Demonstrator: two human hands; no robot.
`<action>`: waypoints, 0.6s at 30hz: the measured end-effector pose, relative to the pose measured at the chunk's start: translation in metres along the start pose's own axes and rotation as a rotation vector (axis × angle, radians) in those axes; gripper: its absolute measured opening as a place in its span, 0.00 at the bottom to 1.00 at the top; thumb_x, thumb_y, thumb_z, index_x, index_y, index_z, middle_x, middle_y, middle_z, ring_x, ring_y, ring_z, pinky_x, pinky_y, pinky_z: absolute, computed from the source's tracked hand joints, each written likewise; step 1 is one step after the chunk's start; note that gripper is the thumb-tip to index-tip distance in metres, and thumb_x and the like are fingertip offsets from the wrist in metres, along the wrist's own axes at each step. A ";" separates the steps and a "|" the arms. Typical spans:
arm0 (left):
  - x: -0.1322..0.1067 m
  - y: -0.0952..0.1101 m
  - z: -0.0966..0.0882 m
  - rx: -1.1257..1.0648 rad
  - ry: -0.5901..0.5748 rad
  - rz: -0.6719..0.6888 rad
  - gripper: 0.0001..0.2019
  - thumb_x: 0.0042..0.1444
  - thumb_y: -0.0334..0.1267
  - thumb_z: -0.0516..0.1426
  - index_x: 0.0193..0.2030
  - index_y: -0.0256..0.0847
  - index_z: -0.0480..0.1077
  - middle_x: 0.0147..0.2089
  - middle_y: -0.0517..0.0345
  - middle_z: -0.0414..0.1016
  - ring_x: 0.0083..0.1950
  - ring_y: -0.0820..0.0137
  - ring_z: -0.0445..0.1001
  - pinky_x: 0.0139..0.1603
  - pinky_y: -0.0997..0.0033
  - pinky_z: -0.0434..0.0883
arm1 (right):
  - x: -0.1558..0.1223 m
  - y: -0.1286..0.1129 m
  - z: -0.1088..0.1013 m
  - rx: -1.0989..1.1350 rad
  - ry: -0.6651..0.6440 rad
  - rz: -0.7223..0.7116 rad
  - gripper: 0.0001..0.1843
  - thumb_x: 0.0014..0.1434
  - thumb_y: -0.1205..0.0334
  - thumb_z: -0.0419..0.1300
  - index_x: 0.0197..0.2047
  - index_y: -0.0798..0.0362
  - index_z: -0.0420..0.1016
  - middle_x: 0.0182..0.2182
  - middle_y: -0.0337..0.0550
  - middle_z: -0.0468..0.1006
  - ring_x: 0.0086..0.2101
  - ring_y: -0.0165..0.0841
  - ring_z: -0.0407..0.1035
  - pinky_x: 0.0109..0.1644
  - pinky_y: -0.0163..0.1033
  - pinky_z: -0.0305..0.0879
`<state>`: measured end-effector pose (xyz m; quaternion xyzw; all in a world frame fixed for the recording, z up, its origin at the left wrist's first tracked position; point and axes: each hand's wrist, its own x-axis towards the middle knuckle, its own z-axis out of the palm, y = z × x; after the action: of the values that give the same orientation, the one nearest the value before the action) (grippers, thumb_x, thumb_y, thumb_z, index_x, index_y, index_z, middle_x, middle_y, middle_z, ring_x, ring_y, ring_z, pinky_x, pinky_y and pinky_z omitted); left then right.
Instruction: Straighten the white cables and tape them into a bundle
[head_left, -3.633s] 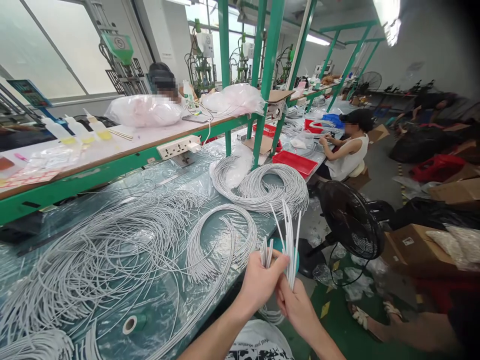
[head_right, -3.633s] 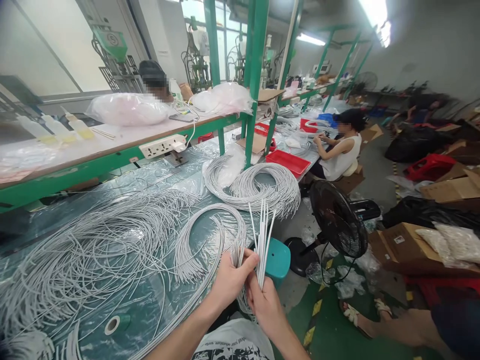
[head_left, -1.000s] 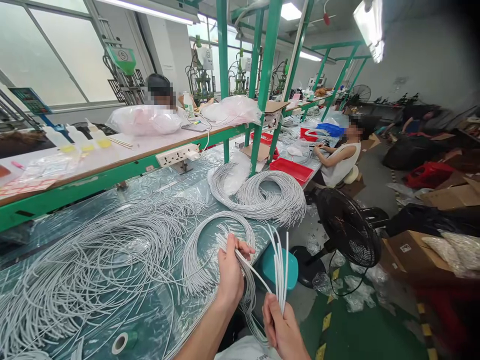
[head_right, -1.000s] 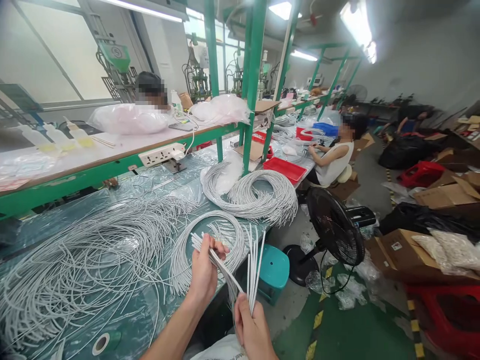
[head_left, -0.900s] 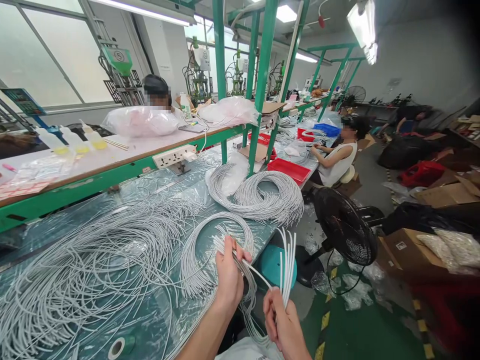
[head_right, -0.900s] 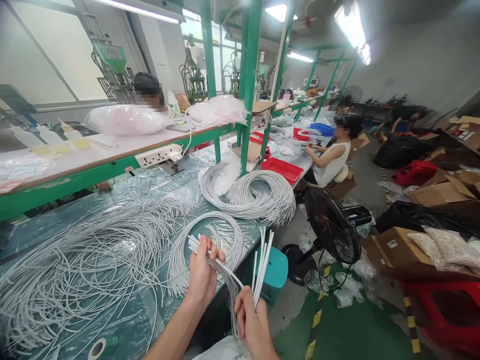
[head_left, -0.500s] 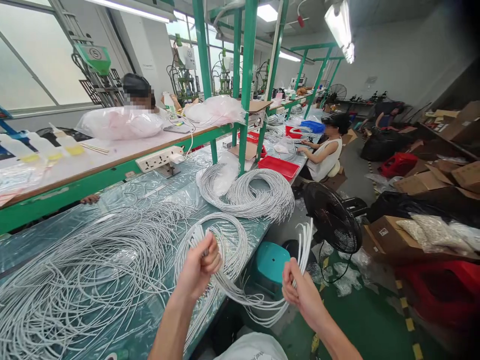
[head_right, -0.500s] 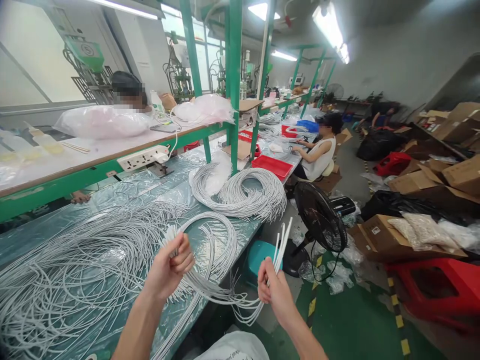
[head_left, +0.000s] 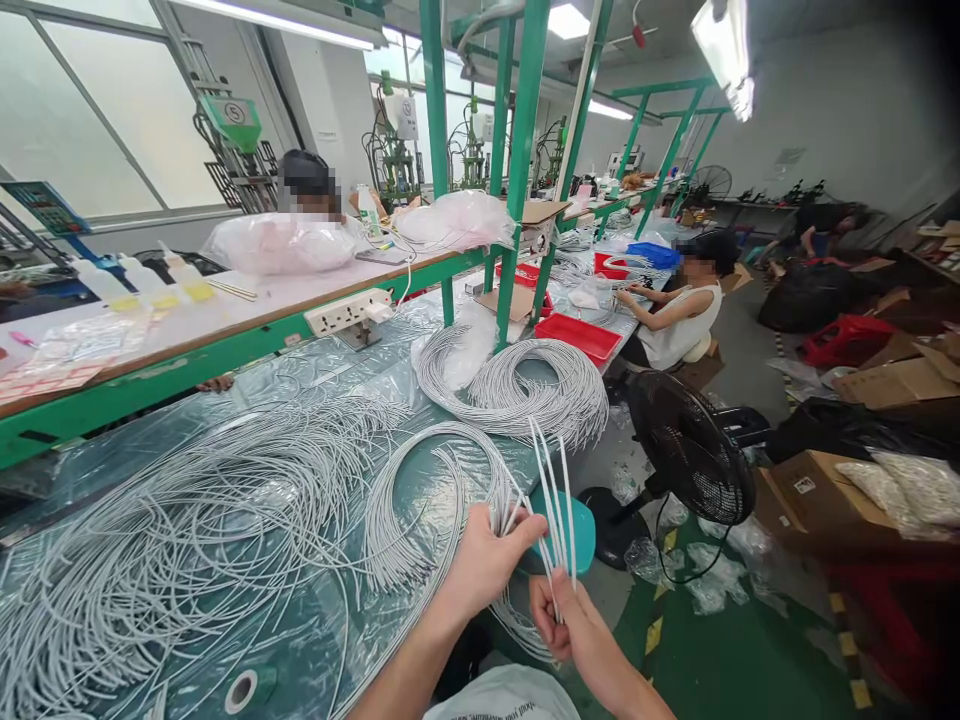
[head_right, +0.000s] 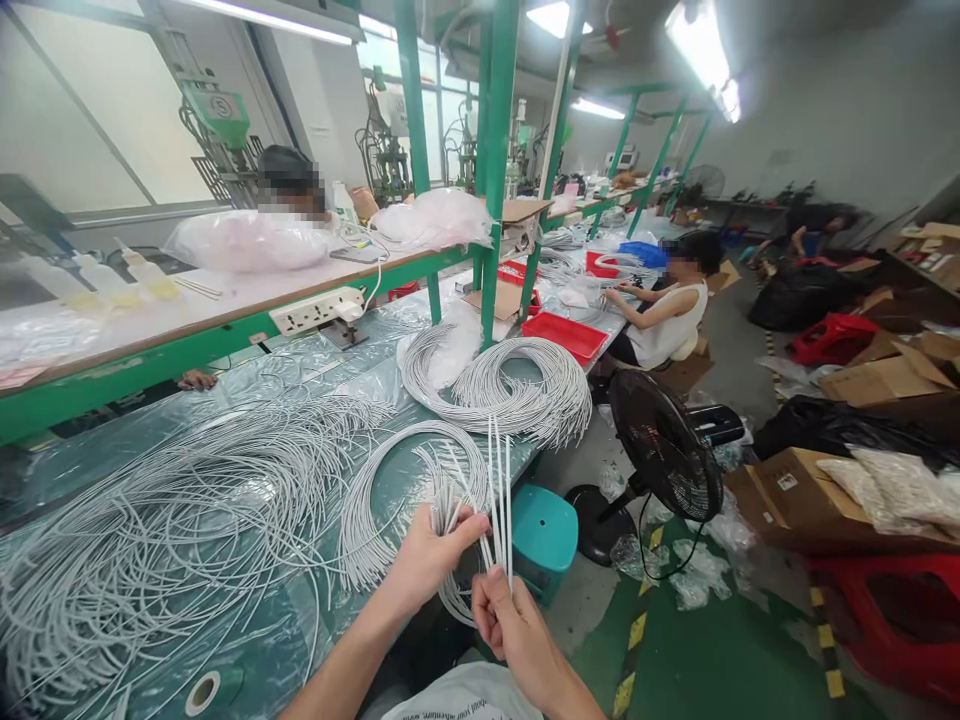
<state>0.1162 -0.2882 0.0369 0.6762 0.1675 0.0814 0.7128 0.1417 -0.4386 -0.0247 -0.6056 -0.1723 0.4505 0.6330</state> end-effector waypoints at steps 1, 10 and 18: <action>0.000 0.000 -0.001 0.015 0.004 0.007 0.21 0.54 0.54 0.59 0.25 0.35 0.72 0.19 0.65 0.56 0.23 0.76 0.53 0.26 0.74 0.54 | 0.001 0.002 0.000 0.030 -0.010 0.002 0.37 0.57 0.25 0.43 0.20 0.52 0.58 0.16 0.29 0.46 0.18 0.24 0.38 0.22 0.36 0.36; 0.000 -0.006 -0.003 0.086 0.089 0.101 0.25 0.56 0.58 0.56 0.21 0.37 0.71 0.22 0.58 0.65 0.26 0.71 0.61 0.28 0.73 0.57 | 0.001 -0.007 0.005 0.102 -0.026 0.011 0.36 0.60 0.27 0.43 0.19 0.51 0.57 0.16 0.30 0.46 0.19 0.26 0.38 0.24 0.37 0.37; -0.001 -0.004 -0.011 -0.029 0.168 0.080 0.25 0.57 0.58 0.56 0.21 0.39 0.61 0.18 0.67 0.49 0.21 0.77 0.46 0.23 0.74 0.49 | -0.007 -0.016 0.013 -0.214 -0.012 0.000 0.31 0.63 0.33 0.45 0.21 0.49 0.56 0.20 0.36 0.53 0.22 0.31 0.46 0.29 0.40 0.51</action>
<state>0.1110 -0.2780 0.0329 0.6629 0.1981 0.1686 0.7020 0.1333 -0.4339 -0.0050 -0.6671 -0.2232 0.4333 0.5634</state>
